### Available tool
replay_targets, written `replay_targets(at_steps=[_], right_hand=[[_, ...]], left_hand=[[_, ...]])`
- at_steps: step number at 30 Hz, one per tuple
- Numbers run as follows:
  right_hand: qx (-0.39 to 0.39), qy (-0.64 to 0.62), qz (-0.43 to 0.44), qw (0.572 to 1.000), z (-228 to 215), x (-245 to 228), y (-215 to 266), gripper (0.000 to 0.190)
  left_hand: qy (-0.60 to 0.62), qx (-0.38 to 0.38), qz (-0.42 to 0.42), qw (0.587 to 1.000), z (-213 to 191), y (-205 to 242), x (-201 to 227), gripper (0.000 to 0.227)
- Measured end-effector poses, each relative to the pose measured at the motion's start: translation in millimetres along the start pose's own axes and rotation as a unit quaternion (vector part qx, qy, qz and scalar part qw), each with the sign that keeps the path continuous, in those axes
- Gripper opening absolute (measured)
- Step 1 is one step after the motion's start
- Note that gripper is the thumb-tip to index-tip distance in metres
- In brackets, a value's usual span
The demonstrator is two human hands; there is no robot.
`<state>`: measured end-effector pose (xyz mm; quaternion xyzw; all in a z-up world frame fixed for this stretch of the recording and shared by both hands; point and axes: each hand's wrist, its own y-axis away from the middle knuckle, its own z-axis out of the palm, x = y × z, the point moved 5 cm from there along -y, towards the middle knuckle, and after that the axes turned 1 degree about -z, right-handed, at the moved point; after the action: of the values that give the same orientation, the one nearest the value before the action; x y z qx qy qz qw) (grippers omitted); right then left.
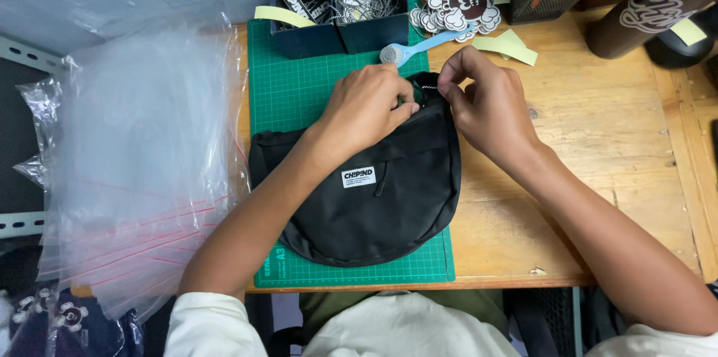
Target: The person cleans a black bag with a brush and then places a sticker onto the bag before putting the bag into a plastic sleeve.
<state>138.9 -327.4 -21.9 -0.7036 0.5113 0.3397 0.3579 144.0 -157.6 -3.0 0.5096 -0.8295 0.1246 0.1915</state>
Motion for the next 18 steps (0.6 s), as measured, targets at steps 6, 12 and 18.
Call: replay_targets(at_steps=[6, 12, 18], right_hand=[[0.026, -0.002, -0.030, 0.999, 1, -3, 3, 0.015], [0.018, -0.027, -0.021, 0.999, 3, 3, 0, 0.012], [0.014, -0.045, -0.017, 0.999, 5, 4, -1, 0.012]], left_hand=[[0.027, 0.045, 0.078, 0.996, -10, 12, 17, 0.020], [-0.055, 0.093, 0.070, 0.992, 9, 16, 9, 0.013], [0.071, 0.056, 0.037, 0.995, 5, 14, 4, 0.015]])
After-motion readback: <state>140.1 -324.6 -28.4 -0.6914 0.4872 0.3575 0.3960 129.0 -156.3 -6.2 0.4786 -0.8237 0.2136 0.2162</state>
